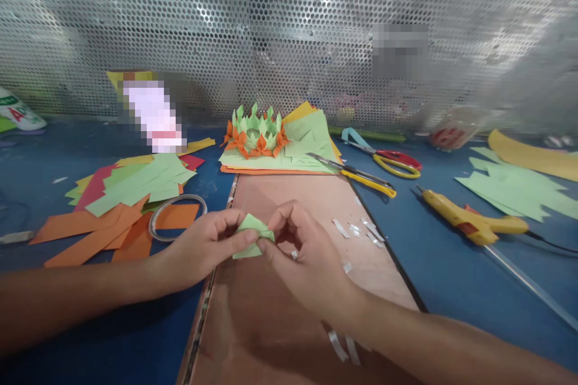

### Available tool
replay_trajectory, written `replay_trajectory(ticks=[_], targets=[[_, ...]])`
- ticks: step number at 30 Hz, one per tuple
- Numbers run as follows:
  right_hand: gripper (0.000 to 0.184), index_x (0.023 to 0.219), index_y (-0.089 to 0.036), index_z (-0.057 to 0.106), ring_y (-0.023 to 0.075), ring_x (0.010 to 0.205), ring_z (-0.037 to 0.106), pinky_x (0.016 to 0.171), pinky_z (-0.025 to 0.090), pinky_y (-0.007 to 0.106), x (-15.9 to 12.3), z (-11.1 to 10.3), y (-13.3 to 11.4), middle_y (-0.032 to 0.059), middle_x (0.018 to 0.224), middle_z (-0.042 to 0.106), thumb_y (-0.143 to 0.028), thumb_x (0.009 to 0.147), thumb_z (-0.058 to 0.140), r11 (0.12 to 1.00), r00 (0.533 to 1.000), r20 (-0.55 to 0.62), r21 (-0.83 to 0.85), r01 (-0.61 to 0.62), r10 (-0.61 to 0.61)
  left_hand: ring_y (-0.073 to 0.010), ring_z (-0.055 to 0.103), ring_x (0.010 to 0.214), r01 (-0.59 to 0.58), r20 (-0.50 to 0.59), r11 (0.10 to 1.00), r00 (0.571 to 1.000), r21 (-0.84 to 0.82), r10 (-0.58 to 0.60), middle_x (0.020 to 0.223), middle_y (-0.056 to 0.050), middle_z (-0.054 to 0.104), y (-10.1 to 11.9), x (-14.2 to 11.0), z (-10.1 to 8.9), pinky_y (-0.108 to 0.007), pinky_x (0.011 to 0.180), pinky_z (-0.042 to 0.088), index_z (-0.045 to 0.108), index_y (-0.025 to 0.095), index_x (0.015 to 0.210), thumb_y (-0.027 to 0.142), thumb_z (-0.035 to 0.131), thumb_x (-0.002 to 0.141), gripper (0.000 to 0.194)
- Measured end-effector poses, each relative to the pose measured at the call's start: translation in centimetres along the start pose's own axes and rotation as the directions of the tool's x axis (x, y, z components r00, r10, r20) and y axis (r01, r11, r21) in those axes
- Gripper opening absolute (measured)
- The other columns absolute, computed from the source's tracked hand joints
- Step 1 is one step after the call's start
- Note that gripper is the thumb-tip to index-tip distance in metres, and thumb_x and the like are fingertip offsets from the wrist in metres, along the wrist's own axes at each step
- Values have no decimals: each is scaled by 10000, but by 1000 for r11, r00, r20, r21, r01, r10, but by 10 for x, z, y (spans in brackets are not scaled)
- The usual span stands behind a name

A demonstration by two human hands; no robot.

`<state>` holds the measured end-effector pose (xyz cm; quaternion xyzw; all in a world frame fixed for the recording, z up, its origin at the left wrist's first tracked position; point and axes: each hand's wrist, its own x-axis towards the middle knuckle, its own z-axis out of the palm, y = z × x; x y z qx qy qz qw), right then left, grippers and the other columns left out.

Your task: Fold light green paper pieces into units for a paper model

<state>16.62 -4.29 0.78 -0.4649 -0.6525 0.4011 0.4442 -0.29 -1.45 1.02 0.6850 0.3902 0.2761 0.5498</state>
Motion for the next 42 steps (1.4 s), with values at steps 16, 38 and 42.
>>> replay_trajectory(ticks=[16, 38, 42], targets=[[229, 817, -224, 452, 75, 534, 429, 471, 344, 187, 11, -8, 4, -66, 631, 446, -329, 738, 639, 954, 982, -2, 237, -181, 187, -127, 538, 772, -125, -105, 984, 988, -127, 112, 877, -14, 550, -8, 7, -6, -270, 711, 434, 503, 175, 902, 276, 654, 726, 253], [313, 972, -247, 523, 182, 890, 581, 783, 486, 307, 3, -12, 2, 29, 912, 614, -210, 713, 695, 777, 860, 104, -384, 498, -499, -62, 566, 732, -120, -31, 889, 992, -442, 118, 801, 33, 578, 0, 2, -1, -183, 709, 460, 545, 172, 810, 168, 683, 704, 175], [245, 963, -252, 597, 165, 857, 598, 742, 504, 284, 6, -15, -1, 34, 910, 616, -129, 754, 634, 730, 843, 88, -457, 508, -531, -50, 570, 740, -25, 19, 828, 999, -561, 43, 797, 44, 610, -2, 3, -2, -176, 723, 451, 592, 181, 832, 190, 690, 710, 157]])
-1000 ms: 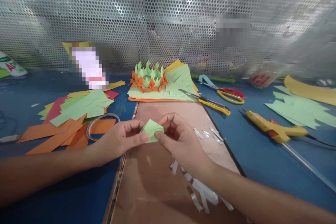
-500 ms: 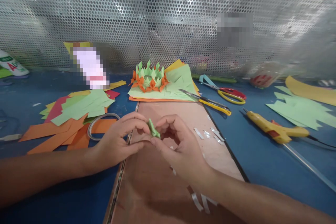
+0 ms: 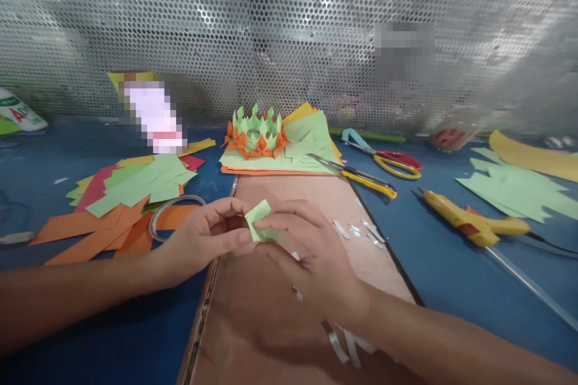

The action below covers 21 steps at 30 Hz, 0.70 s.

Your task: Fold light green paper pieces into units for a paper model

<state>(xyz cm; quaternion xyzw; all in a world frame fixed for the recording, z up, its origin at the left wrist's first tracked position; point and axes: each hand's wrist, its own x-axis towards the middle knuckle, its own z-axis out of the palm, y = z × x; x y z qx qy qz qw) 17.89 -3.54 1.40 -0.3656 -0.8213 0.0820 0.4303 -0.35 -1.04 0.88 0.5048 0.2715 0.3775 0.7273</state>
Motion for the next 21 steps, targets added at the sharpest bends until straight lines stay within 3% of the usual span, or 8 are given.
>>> replay_trajectory(ticks=[7, 13, 17, 21], targets=[[188, 924, -250, 672, 179, 880, 581, 756, 499, 323, -2, -1, 7, 48, 931, 590, -169, 757, 642, 994, 998, 2, -86, 69, -69, -40, 573, 639, 93, -91, 992, 991, -82, -100, 717, 42, 623, -4, 2, -2, -151, 620, 437, 576, 160, 749, 246, 706, 695, 165], [271, 1012, -240, 629, 205, 959, 552, 797, 500, 350, -2, 3, 15, 70, 1003, 545, -186, 747, 639, 993, 996, 37, -80, 83, -81, -66, 581, 643, 114, -186, 974, 971, -194, -150, 682, 47, 588, 0, 4, 2, -216, 665, 492, 503, 160, 701, 208, 692, 688, 195], [284, 1003, -242, 621, 172, 916, 588, 785, 509, 318, -1, 2, 14, 66, 990, 585, -79, 806, 497, 998, 995, 88, -48, 45, -41, -80, 577, 659, 75, -210, 992, 973, -99, -94, 707, 39, 587, -1, 4, -1, -254, 659, 521, 521, 175, 812, 248, 639, 751, 151], [222, 935, -252, 653, 172, 852, 612, 747, 520, 314, 0, 1, 14, 58, 946, 616, -125, 818, 514, 998, 996, 90, -62, 28, -22, -99, 589, 709, 9, -194, 1000, 981, 16, -6, 813, 26, 612, -4, 4, -5, -293, 693, 527, 541, 195, 875, 263, 622, 767, 151]])
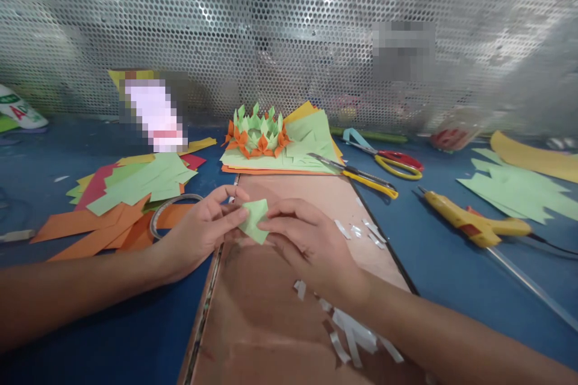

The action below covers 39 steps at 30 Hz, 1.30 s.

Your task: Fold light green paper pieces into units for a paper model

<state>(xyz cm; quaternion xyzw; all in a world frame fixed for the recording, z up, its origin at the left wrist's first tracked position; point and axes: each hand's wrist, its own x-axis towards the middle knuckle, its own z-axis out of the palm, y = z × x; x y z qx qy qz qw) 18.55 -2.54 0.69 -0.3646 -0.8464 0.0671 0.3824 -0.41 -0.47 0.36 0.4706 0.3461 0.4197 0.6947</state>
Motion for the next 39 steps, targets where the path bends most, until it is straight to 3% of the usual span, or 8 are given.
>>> replay_trajectory(ticks=[6, 13, 20, 32, 39], targets=[[170, 880, -261, 679, 172, 871, 597, 754, 509, 302, 1, -1, 1, 45, 928, 607, -157, 780, 588, 998, 999, -6, 27, -51, 51, -85, 588, 683, 40, -9, 981, 999, 188, -39, 805, 8, 669, 3, -2, 0, -236, 718, 476, 664, 171, 881, 242, 660, 731, 166], [76, 799, -232, 650, 160, 862, 597, 788, 479, 296, 3, 1, -5, 41, 921, 606, -175, 781, 603, 952, 968, 64, 177, -250, 242, -142, 637, 803, -17, 15, 967, 1000, 255, 14, 855, -17, 715, 0, -5, 2, -263, 778, 490, 689, 173, 883, 200, 663, 719, 168], [52, 732, -201, 583, 175, 827, 605, 746, 478, 321, 0, 4, -8, 50, 855, 620, -176, 777, 593, 894, 940, 32, 300, -334, 340, -170, 638, 928, -86, 51, 962, 996, 260, 76, 985, -29, 711, -1, -7, 6, -278, 843, 495, 682, 182, 929, 166, 629, 746, 192], [79, 693, -197, 577, 165, 776, 598, 705, 468, 312, 0, 4, -11, 36, 792, 617, -182, 763, 611, 860, 929, 27, 369, -353, 370, -192, 627, 962, -78, 77, 947, 995, 312, 57, 980, -39, 713, 1, -13, 7, -287, 851, 494, 683, 188, 973, 244, 640, 747, 237], [104, 673, -201, 565, 153, 707, 580, 648, 468, 297, 1, 3, -13, 22, 724, 590, -196, 757, 625, 862, 935, 31, 377, -338, 353, -188, 653, 863, -84, 80, 942, 995, 324, 61, 943, -49, 716, -3, -12, 6, -305, 815, 501, 682, 171, 943, 242, 664, 726, 229]])
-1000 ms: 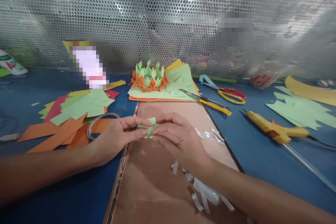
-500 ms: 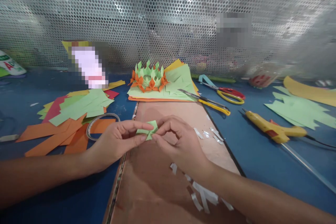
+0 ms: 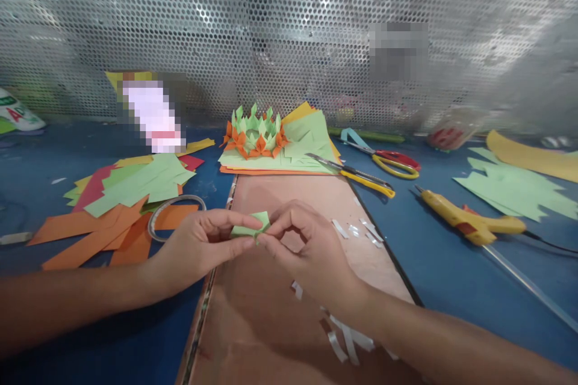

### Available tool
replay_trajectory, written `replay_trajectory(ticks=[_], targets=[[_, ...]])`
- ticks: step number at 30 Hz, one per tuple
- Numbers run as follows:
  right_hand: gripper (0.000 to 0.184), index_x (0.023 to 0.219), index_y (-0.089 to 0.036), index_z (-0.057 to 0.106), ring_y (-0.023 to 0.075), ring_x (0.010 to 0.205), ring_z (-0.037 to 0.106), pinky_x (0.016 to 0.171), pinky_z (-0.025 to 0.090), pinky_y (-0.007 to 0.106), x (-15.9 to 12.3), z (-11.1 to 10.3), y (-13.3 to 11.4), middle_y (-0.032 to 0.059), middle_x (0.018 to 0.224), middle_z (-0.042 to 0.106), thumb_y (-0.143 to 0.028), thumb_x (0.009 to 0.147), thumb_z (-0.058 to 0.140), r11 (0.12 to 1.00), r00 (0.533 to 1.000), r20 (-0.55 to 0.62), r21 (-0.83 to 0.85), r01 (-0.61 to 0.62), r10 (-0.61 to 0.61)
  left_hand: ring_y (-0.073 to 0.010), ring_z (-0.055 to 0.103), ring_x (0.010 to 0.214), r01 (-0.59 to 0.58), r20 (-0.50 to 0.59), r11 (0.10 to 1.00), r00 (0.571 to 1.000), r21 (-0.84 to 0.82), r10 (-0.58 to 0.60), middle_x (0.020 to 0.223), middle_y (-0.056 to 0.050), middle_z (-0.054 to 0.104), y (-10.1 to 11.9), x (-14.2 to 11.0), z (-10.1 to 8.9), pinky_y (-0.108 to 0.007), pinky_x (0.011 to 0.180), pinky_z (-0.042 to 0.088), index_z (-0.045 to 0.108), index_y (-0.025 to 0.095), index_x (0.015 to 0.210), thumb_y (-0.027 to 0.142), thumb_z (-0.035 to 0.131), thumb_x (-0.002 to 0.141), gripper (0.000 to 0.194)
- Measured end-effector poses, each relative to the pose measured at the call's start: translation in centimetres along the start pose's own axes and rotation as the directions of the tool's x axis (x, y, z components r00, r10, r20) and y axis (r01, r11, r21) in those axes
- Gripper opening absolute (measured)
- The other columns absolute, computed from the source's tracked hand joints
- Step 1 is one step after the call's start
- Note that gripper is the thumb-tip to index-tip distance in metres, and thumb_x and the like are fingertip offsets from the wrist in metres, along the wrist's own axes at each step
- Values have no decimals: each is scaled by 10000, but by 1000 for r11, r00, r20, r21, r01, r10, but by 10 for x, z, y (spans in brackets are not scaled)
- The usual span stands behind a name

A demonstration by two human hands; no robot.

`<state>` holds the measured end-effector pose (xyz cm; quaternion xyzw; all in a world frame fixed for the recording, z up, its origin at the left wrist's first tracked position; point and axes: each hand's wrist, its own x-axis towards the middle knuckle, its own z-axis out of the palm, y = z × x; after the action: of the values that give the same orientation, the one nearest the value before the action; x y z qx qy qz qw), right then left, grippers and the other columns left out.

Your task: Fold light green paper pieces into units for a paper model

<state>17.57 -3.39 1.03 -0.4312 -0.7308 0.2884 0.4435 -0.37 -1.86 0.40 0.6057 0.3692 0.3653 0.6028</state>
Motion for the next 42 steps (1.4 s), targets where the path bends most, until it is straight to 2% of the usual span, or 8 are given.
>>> replay_trajectory(ticks=[7, 14, 19, 22, 26, 31, 36, 42], targets=[[201, 762, -213, 453, 82, 553, 500, 470, 408, 209, -1, 5, 0, -28, 726, 523, -267, 746, 646, 941, 974, -10, 261, -216, 227, -112, 624, 677, -19, -65, 996, 998, -90, 13, 768, -5, 701, 0, 4, 2, -222, 650, 487, 665, 166, 834, 190, 690, 693, 146], [281, 718, -205, 419, 41, 435, 369, 386, 288, 187, 2, 5, -1, -79, 609, 436, -306, 712, 681, 855, 934, 106, 380, -354, 340, -100, 613, 686, 46, -63, 986, 996, -163, -57, 757, 7, 694, 3, 5, 1, -220, 684, 473, 656, 162, 807, 144, 693, 677, 137], [253, 722, -211, 383, 54, 510, 397, 443, 323, 188, 2, 4, -5, -66, 670, 443, -242, 743, 633, 870, 947, 110, 375, -321, 302, -105, 612, 737, 42, -26, 984, 999, -172, -47, 800, -2, 680, 4, 5, 1, -228, 731, 466, 630, 152, 837, 135, 681, 686, 161], [250, 711, -210, 372, 74, 582, 435, 505, 360, 200, 1, 3, -6, -54, 680, 458, -201, 739, 620, 908, 953, 110, 290, -302, 282, -93, 594, 741, 25, 13, 988, 1000, -154, -23, 822, 8, 652, 4, 5, 0, -214, 704, 459, 567, 176, 975, 137, 685, 686, 315], [224, 710, -199, 418, 80, 585, 449, 516, 373, 210, 1, 3, -1, -37, 691, 478, -232, 725, 639, 920, 949, 150, 244, -307, 277, -99, 578, 715, 96, 104, 990, 991, -101, -86, 813, -5, 611, 5, 8, -3, -235, 682, 458, 558, 146, 938, 190, 669, 709, 258], [194, 770, -199, 470, 70, 552, 448, 497, 368, 203, 1, 4, 6, -36, 701, 496, -306, 760, 632, 889, 951, 139, 338, -308, 276, -110, 572, 737, 173, 106, 983, 981, -67, -165, 862, -19, 602, 6, 10, -6, -236, 674, 448, 582, 156, 958, 219, 684, 697, 287], [105, 856, -207, 485, 98, 603, 506, 541, 423, 227, 0, 2, 7, -15, 715, 523, -301, 844, 532, 924, 969, 103, 293, -244, 223, -103, 594, 765, 228, 105, 943, 972, -241, -208, 908, -22, 645, 3, 11, -5, -223, 724, 454, 641, 168, 942, 186, 698, 686, 263], [113, 917, -225, 515, 150, 836, 554, 742, 473, 293, -1, -1, 12, 37, 901, 547, -147, 849, 470, 996, 996, 64, 52, 66, -69, -82, 601, 758, 246, 90, 813, 968, -529, -234, 836, 2, 664, 3, 12, -3, -197, 738, 464, 685, 170, 846, 162, 690, 706, 140]])
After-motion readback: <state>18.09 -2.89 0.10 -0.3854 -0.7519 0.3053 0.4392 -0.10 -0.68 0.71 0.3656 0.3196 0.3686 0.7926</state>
